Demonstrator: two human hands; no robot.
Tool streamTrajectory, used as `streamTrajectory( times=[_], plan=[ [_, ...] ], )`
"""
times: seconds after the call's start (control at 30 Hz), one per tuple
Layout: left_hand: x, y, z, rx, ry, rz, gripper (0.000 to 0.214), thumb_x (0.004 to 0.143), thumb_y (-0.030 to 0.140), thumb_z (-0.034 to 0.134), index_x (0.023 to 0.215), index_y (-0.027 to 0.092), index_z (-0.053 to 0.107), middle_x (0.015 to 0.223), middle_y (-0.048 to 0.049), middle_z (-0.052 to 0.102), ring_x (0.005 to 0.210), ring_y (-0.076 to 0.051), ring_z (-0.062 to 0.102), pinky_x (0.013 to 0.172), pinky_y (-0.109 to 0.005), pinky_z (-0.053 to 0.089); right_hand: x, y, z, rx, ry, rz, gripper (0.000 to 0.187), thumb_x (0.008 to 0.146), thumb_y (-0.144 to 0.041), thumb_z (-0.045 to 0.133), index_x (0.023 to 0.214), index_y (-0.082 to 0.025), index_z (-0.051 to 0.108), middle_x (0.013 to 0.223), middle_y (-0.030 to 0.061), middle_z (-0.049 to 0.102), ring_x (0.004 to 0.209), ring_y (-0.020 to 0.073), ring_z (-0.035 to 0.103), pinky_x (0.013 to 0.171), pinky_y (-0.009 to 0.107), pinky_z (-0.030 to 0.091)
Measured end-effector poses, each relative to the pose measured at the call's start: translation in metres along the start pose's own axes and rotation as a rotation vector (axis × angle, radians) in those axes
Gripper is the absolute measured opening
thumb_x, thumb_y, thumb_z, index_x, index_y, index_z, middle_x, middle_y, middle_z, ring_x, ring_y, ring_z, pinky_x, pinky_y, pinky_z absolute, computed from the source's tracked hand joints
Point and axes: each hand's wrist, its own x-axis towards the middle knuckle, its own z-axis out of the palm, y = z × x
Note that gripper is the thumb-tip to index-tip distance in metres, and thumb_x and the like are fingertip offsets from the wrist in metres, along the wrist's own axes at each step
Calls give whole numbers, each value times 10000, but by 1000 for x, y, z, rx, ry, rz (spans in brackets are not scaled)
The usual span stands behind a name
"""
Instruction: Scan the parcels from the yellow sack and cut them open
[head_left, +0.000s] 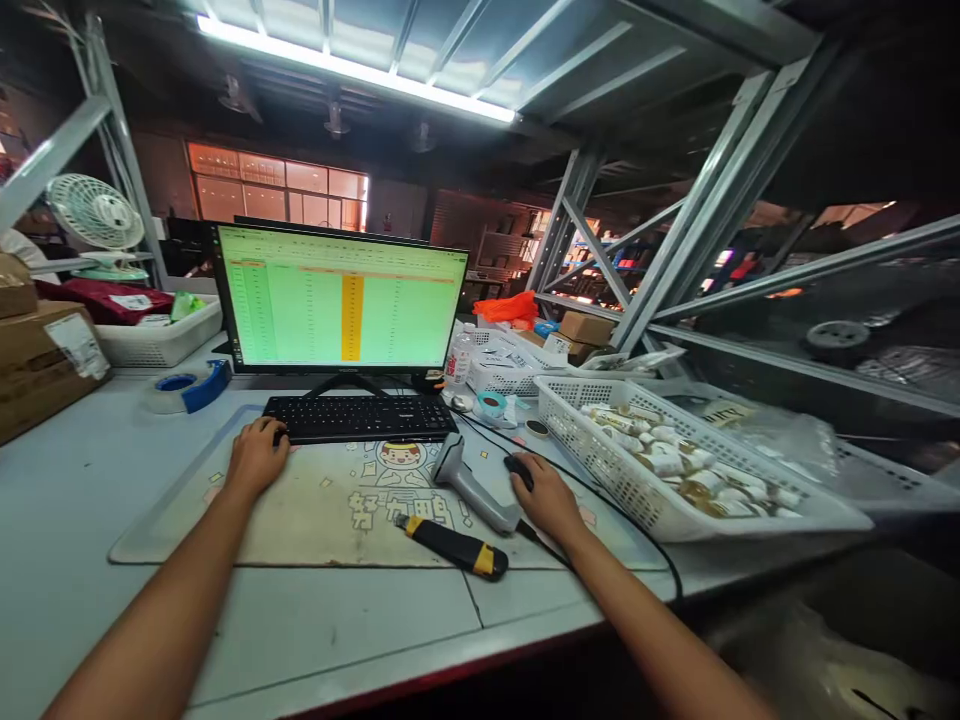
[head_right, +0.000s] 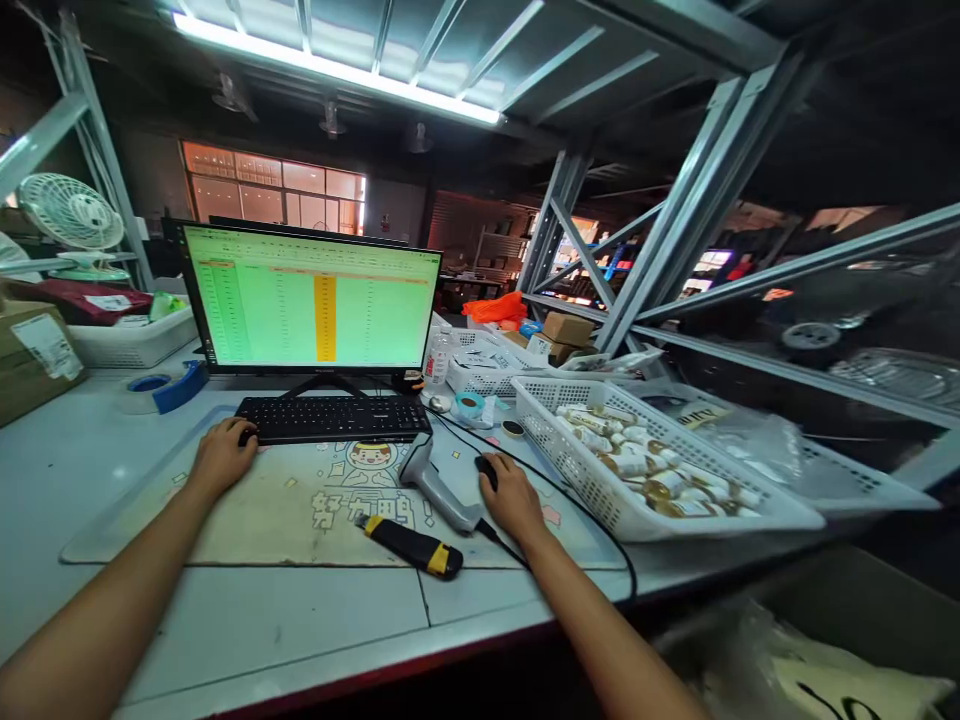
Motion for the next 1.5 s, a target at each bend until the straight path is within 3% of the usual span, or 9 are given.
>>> streamTrajectory(
  times=[0.27, 0.53, 0.7, 1.5],
  plan=[
    [0, 4, -4, 9, -34, -27, 365, 937, 330, 480, 1175, 179, 711, 1349, -141, 639, 1240, -363, 579, 1055, -521, 483, 1, 2, 1, 0, -45, 13, 416, 1012, -315, 463, 1369, -186, 634, 1473, 158, 564, 1275, 340, 596, 1057, 492, 505],
    [1, 5, -7, -6, -72, -43, 367, 958, 333, 480, 1192, 168, 708, 1374, -148, 629, 1268, -363, 562, 1070, -521, 474, 4, 14, 12, 50, -13, -45, 414, 1011, -363, 488, 1356, -210, 658, 1461, 140, 580, 1286, 307, 594, 1092, 457, 491],
    [1, 0, -1, 6, -24, -32, 351, 949, 318, 500, 1187, 175, 713, 1359, -141, 638, 1248, -363, 579, 1055, -521, 486, 5, 16, 16, 56, -4, -56, 445, 1010, -374, 472, 1365, -188, 665, 1451, 150, 584, 1285, 315, 596, 1097, 462, 490],
    [3, -2, 3, -11, -6, -27, 344, 944, 324, 501, 1166, 178, 719, 1342, -145, 643, 1244, -374, 579, 1034, -535, 497, 3, 4, 5, -9, -23, 13, 391, 982, -274, 524, 1339, -224, 675, 1451, 130, 592, 1256, 326, 613, 1027, 476, 533]
  ],
)
